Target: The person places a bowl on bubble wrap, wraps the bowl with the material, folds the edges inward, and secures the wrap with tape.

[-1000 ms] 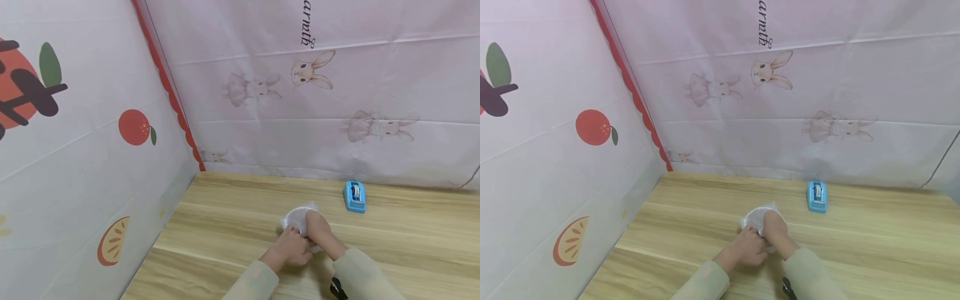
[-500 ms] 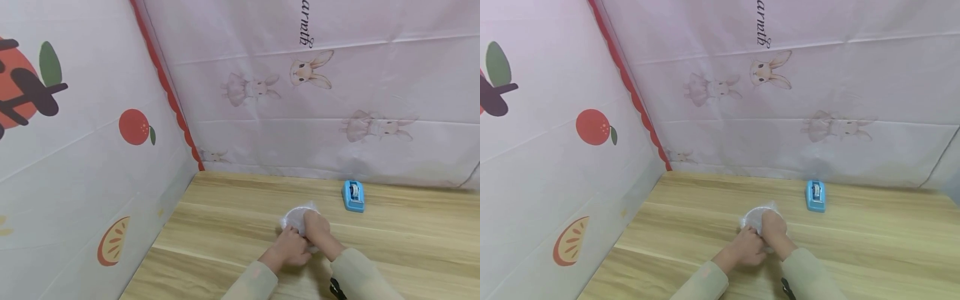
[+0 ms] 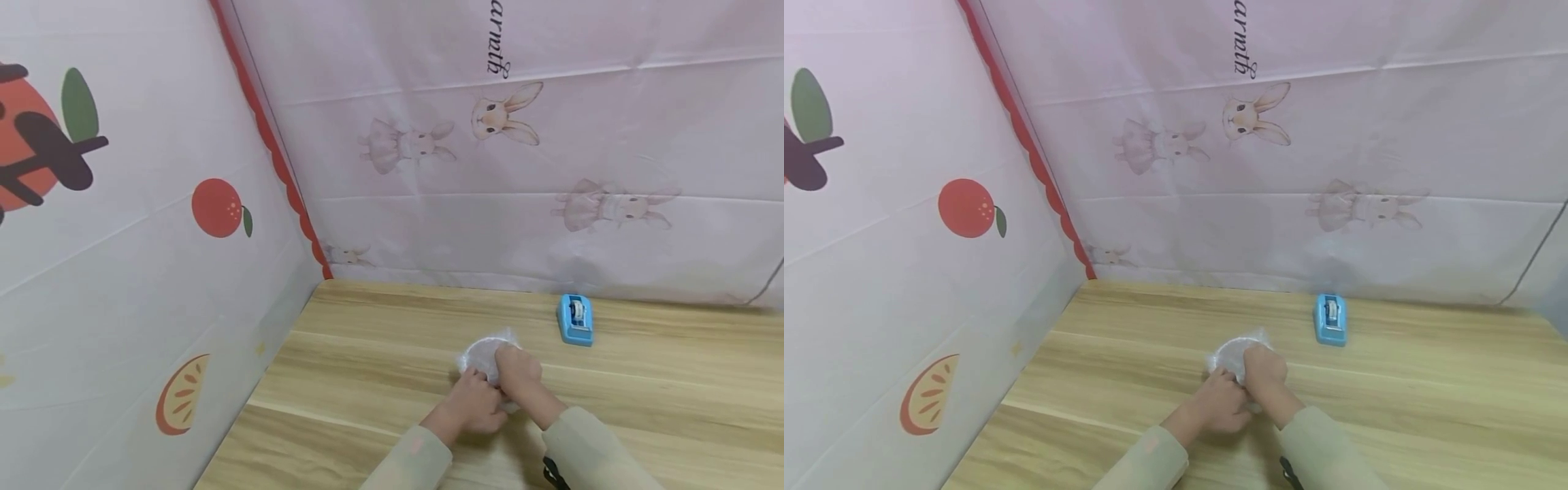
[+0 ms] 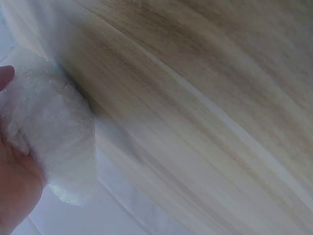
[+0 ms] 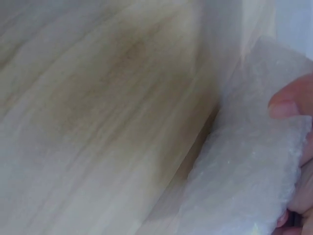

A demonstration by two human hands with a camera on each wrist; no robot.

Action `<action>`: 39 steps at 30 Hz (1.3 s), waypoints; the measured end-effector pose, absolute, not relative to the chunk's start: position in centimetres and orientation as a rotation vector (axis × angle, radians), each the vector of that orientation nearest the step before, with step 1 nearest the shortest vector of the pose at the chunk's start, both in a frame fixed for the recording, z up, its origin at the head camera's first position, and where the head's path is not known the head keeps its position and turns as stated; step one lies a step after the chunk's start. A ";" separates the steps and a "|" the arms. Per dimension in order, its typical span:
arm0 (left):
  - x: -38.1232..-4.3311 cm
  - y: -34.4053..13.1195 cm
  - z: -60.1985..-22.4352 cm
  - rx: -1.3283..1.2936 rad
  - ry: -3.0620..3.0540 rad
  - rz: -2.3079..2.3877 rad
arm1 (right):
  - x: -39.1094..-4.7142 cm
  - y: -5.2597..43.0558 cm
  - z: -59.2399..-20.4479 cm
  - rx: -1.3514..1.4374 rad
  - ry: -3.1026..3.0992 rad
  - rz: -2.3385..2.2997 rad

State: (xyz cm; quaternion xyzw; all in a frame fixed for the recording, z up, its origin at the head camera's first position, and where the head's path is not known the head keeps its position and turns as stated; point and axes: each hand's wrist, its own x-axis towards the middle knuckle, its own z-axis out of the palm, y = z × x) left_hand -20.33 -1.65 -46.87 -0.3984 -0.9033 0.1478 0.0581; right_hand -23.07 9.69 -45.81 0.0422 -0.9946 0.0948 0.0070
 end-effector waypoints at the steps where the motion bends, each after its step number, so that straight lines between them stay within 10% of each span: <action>1: -20.3 -1.6 -46.9 -1.208 -2.737 0.446 | -23.0 9.8 -45.8 0.133 -3.107 0.299; 21: -20.6 -1.3 -47.2 -1.205 -2.706 0.455 | -22.8 10.8 -46.7 0.176 -2.986 0.322; 39: -20.9 -1.2 -46.7 -1.196 -2.939 0.248 | -19.5 16.2 -44.9 0.095 -2.443 1.387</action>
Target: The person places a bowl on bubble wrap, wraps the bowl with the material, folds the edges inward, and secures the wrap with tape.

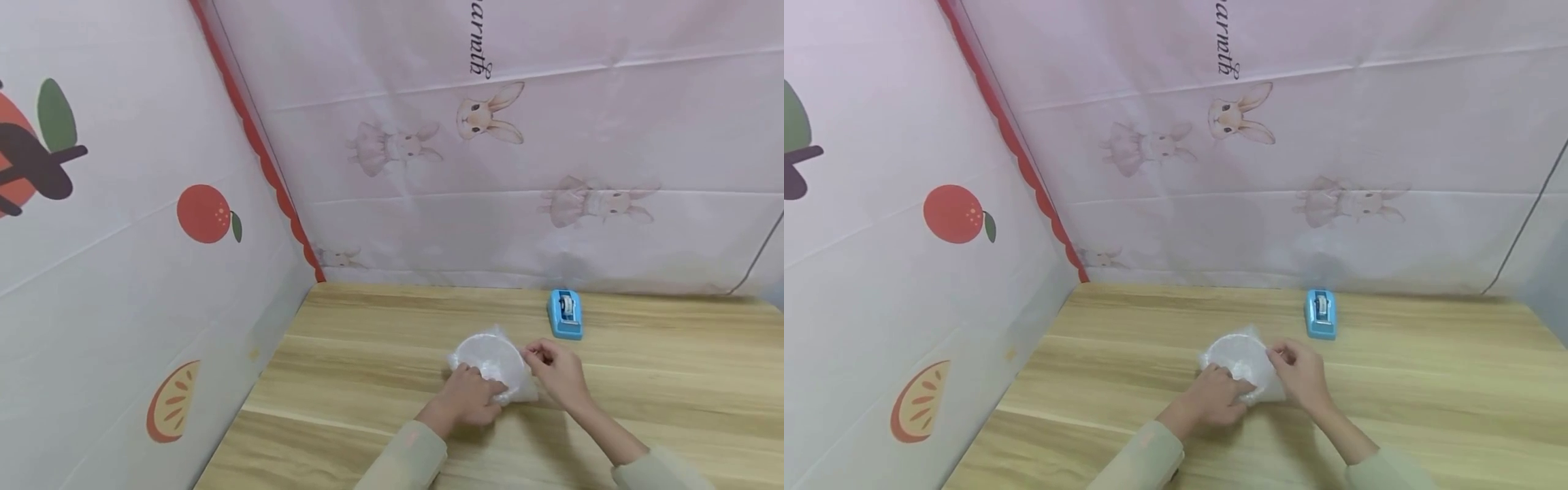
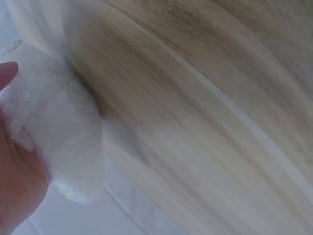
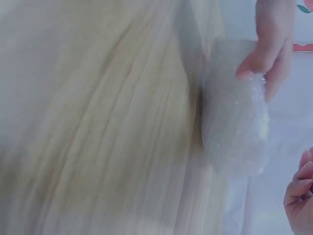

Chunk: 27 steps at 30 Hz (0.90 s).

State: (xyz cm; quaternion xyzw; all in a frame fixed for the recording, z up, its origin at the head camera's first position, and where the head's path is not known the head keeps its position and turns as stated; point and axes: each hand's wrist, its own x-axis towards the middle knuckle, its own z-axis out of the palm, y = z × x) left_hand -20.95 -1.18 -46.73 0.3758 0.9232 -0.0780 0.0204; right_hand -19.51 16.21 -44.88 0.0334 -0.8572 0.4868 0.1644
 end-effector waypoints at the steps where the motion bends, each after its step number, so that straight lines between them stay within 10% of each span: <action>1: -21.0 -1.2 -46.7 1.170 2.867 -0.248 | -19.2 16.5 -44.8 0.076 -2.443 1.401; 27: -20.7 -3.9 -46.4 1.259 3.143 -0.070 | -14.6 23.7 -45.2 -0.114 -2.615 1.342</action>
